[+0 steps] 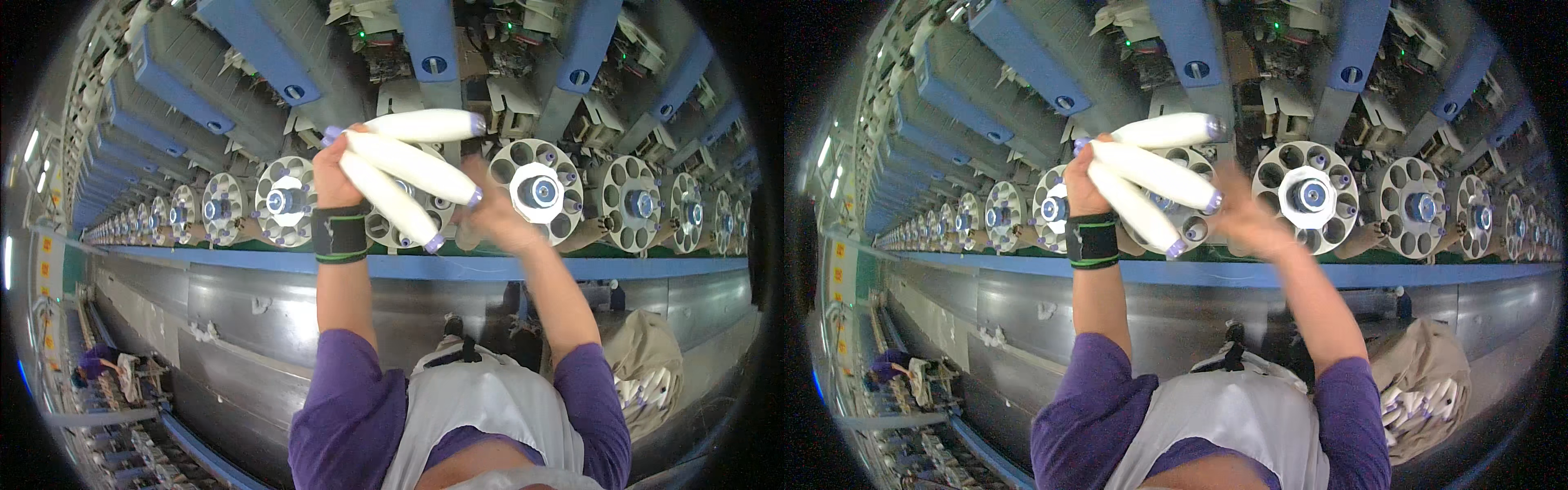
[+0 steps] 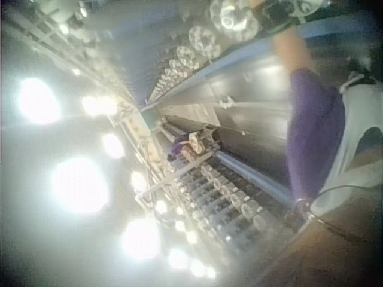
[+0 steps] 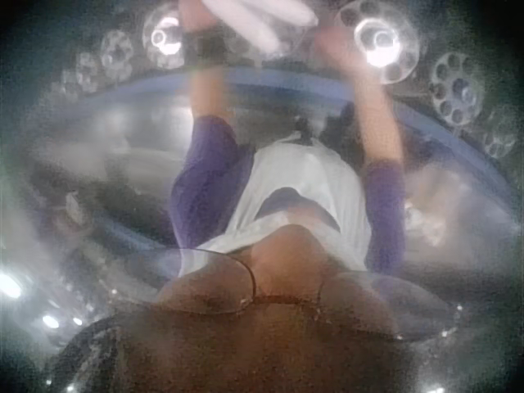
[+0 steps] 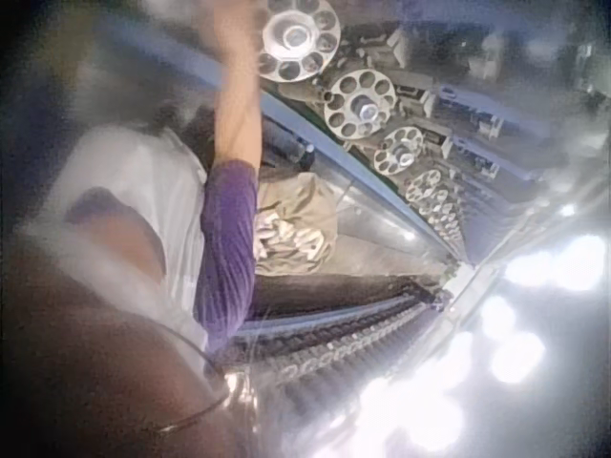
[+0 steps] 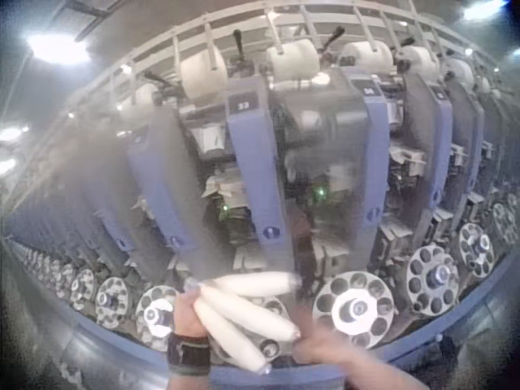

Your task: The person repeatedly picks white cylindrical spools from a cloth sack and places them into slots on rotating circular holders mounted on a machine. The person walks along the machine, handling spools in small batches and inserting them one by one.

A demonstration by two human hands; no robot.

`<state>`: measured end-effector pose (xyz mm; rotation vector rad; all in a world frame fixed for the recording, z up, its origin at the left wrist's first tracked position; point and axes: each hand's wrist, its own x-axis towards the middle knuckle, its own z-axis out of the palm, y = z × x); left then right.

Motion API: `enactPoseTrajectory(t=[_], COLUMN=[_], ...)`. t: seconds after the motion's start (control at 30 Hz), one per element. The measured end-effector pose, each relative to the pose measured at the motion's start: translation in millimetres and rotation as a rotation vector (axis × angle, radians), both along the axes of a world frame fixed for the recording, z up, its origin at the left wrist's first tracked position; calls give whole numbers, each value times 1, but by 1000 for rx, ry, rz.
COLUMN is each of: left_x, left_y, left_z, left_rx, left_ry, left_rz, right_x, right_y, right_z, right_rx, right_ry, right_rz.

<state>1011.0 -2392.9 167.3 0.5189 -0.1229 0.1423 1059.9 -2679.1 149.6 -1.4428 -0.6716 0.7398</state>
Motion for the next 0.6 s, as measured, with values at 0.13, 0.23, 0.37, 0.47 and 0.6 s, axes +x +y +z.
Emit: enactPoseTrajectory(t=[0.13,0.23,0.37,0.47,0.6], left_x=[-37,-63,-44,-18,-19], left_y=[50,79,63,35,19], left_z=[3,-4,-56,-109,-159], left_rx=[127,328,1272,883,992], left_ry=[18,167,423,551,530], left_rz=[240,403,854,976,1179], right_x=[-7,21,37,37,38], right_y=[33,40,99,119,129], right_z=[23,16,-26,-29,2], right_rx=[-42,-220,-279,-99,361], right_ry=[-42,42,-168,-101,76], right_rz=[458,-102,-246,-269,-88])
